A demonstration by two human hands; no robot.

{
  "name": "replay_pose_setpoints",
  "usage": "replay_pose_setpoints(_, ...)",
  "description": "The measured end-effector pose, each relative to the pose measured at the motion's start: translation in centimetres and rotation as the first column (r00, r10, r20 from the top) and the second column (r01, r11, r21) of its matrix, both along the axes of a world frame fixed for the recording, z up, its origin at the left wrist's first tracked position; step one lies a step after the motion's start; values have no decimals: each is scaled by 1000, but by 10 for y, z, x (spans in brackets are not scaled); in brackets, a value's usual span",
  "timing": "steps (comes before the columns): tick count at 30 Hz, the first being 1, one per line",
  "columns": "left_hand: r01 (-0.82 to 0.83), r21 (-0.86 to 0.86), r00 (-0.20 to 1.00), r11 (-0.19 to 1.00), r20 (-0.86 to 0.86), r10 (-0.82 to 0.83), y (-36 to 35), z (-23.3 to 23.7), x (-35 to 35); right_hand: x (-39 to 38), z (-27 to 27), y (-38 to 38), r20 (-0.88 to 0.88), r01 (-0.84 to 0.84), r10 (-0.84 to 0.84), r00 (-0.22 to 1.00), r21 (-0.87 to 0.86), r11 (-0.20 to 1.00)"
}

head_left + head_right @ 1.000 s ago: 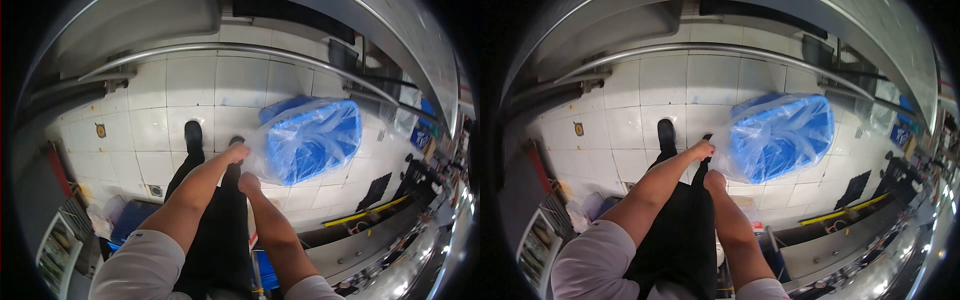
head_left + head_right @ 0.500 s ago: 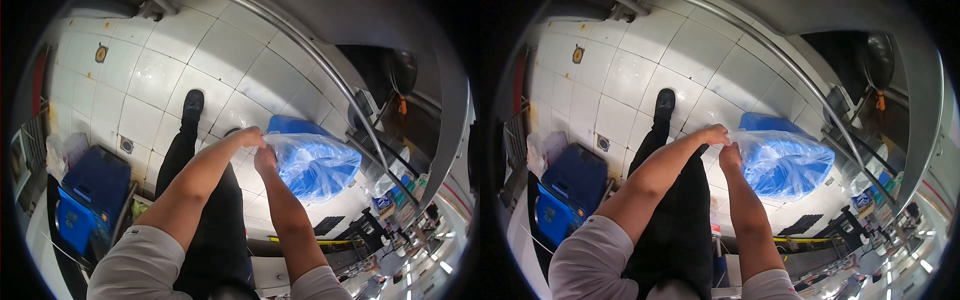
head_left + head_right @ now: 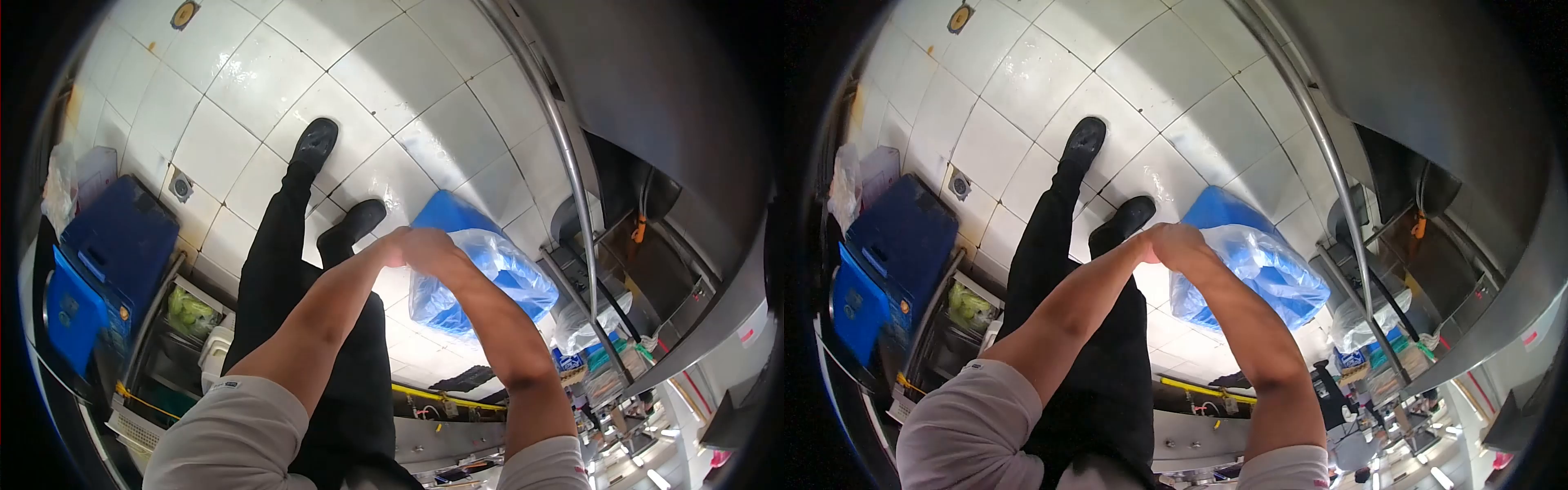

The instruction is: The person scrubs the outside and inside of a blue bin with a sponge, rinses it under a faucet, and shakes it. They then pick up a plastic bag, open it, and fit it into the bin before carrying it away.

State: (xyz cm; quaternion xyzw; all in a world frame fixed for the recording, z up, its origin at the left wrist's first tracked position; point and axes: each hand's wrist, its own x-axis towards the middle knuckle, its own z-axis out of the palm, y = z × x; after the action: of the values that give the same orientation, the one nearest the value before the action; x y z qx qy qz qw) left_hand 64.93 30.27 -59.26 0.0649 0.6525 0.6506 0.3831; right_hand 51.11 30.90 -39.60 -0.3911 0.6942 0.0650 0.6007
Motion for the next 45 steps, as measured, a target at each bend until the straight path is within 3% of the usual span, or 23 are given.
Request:
replay_pose_setpoints(1, -296, 143, 873, 944, 442, 207, -13, 35, -15, -9, 0, -6, 4, -12, 12, 1000, 1, 1000)
replay_pose_setpoints(2, -594, 135, 530, 793, 807, 260, -27, 72, -29, -21, 3, -12, -58, -33, 34, 998, 29, 999)
replay_pose_setpoints(3, -806, -22, 78, 591, 987, 144, -34, 89, -35, -30, 3, -15, -121, -50, 57, 991, 57, 997)
replay_pose_setpoints(7, -755, 182, 236, 631, 972, 2, -67, 103, -57, -50, -47, 46, -109, 27, -37, 993, -87, 996)
replay_pose_setpoints(9, -716, 98, 201, 691, 977, 69, -74, 110, -66, -48, -42, 56, -56, 434, -438, 897, -82, 897)
replay_pose_setpoints(12, -716, 240, 252, 655, 965, -79, -78, 99, -69, -43, -45, 58, -29, 448, -471, 882, -259, 856)
replay_pose_setpoints(14, -426, 288, 522, 858, 853, -27, -77, 96, -69, -39, -49, 52, -55, 487, -503, 863, -177, 855)
replay_pose_setpoints(15, -428, 282, 522, 858, 853, -20, -77, 98, -71, -39, -50, 47, -83, 524, -530, 844, -93, 847)
replay_pose_setpoints(18, -241, 38, 711, 970, 687, 150, -61, 108, -77, -34, -65, 53, -219, 479, -471, 854, -19, 877)
replay_pose_setpoints(20, -199, -494, 947, 847, 127, 296, -47, 116, -78, -33, -71, 52, -280, 505, -476, 834, 37, 863)
replay_pose_setpoints(21, -201, -494, 946, 846, 128, 299, -43, 121, -78, -33, -71, 51, -344, 534, -476, 809, 94, 840)
replay_pose_setpoints(23, -454, -579, 780, 677, 110, 616, -36, 129, -79, -39, -82, 54, -340, 489, -424, 839, 132, 862)
replay_pose_setpoints(25, -462, -548, 814, 697, 50, 579, -40, 135, -81, -40, -90, 58, -330, 438, -369, 869, 166, 883)
replay_pose_setpoints(28, -540, -435, 817, 721, -65, 573, -41, 123, -79, -52, -53, 40, -362, 496, -448, 817, 46, 867)
replay_pose_setpoints(30, -610, -359, 778, 706, -106, 619, -45, 106, -78, -52, -22, 25, -249, 404, -481, 841, -303, 863)
replay_pose_setpoints(31, -477, -421, 847, 772, 17, 532, -49, 97, -79, -45, -17, 25, -246, 402, -478, 843, -303, 864)
replay_pose_setpoints(33, -336, -450, 889, 827, 139, 437, -54, 86, -83, -37, -6, 34, -128, 64, -54, 990, 73, 995)
replay_pose_setpoints(35, -475, -106, 865, 874, 126, 486, -62, 80, -80, -8, -3, 64, -270, 60, -85, 959, -101, 993)
replay_pose_setpoints(36, -502, -203, 572, 841, 651, 499, -65, 92, -90, -1, -1, 68, -395, 29, -140, 908, -274, 961)
replay_pose_setpoints(37, -503, -204, 573, 840, 649, 501, -68, 93, -93, 0, -5, 69, -397, 27, -140, 907, -276, 961)
replay_pose_setpoints(39, -619, 16, 331, 786, 912, 242, -68, 91, -94, 3, -4, 62, -374, 49, -99, 922, -142, 989)
replay_pose_setpoints(43, -626, 55, 259, 778, 955, 141, -74, 97, -95, -16, -13, 43, -103, 17, -3, 995, 127, 992)
replay_pose_setpoints(45, -641, -73, 133, 764, 970, 205, -79, 96, -95, -25, 7, 35, -103, 159, -175, 979, -145, 976)
